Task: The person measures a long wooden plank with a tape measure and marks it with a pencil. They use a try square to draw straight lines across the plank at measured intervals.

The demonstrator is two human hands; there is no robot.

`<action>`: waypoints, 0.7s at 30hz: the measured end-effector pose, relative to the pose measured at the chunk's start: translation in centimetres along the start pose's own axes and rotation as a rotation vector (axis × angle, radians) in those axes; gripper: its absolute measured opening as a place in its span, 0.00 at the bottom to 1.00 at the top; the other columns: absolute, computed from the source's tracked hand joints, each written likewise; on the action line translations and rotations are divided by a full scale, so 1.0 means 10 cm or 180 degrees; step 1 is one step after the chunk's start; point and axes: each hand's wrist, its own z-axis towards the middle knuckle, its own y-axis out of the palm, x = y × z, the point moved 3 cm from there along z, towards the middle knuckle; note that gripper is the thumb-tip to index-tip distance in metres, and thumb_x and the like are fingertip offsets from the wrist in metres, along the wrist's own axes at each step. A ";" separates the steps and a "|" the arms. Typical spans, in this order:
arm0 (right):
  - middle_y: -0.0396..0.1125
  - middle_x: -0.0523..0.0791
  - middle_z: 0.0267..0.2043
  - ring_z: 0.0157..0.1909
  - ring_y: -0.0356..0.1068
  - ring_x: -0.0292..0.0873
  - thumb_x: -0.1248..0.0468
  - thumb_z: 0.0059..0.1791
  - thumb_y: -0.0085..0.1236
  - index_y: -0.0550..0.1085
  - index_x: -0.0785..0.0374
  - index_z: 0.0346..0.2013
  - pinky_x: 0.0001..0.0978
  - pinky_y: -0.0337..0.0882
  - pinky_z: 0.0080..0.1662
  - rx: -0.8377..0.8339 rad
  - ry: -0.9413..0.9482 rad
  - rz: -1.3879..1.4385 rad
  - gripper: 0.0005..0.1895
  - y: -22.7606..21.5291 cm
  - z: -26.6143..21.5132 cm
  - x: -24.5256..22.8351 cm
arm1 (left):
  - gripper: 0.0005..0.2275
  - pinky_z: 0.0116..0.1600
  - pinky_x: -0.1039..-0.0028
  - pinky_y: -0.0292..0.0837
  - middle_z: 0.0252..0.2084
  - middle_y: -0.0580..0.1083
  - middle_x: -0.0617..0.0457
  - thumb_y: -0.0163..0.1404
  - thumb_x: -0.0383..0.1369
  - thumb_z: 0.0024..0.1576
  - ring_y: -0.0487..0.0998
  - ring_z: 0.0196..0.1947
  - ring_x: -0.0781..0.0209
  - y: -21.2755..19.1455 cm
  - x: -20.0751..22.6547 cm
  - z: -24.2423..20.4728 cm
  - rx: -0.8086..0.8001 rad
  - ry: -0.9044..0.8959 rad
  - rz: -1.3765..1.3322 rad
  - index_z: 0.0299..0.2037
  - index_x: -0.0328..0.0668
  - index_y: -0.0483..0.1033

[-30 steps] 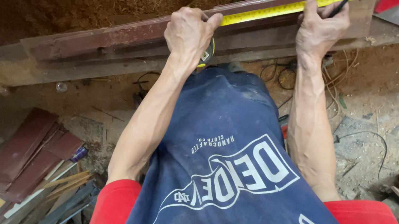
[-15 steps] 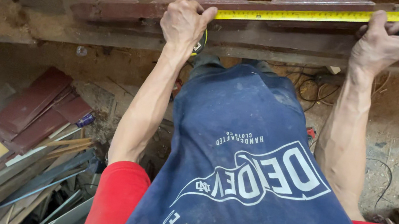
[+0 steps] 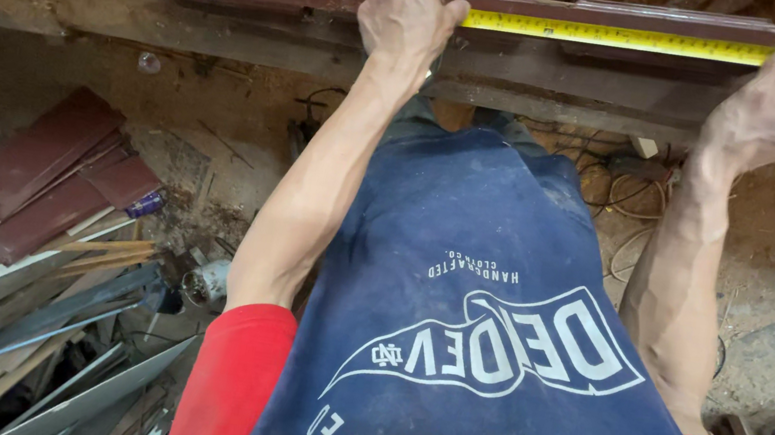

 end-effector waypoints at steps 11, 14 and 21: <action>0.70 0.43 0.23 0.23 0.72 0.38 0.65 0.49 0.65 0.73 0.63 0.31 0.33 0.72 0.25 -0.1816 -0.0408 0.0207 0.08 1.30 -1.32 -2.19 | 0.21 0.32 0.63 0.80 0.31 0.80 0.43 0.65 0.49 0.46 0.84 0.30 0.48 0.07 0.02 -0.01 -0.0147 -0.0076 -0.0052 0.31 0.36 0.81; 0.72 0.47 0.23 0.26 0.75 0.44 0.66 0.44 0.65 0.74 0.64 0.30 0.39 0.74 0.29 -0.1529 -0.0403 0.0081 0.07 1.43 -1.34 -2.40 | 0.20 0.33 0.61 0.80 0.32 0.80 0.43 0.66 0.49 0.42 0.84 0.31 0.46 0.02 0.01 0.02 -0.0010 -0.0113 -0.0113 0.30 0.37 0.81; 0.73 0.50 0.22 0.25 0.76 0.48 0.67 0.40 0.64 0.73 0.67 0.26 0.42 0.75 0.31 -0.1611 0.0014 -0.0286 0.08 1.44 -1.25 -2.31 | 0.18 0.37 0.62 0.81 0.34 0.81 0.46 0.62 0.49 0.47 0.85 0.36 0.48 0.06 0.04 0.03 -0.0407 -0.0251 -0.0167 0.35 0.41 0.81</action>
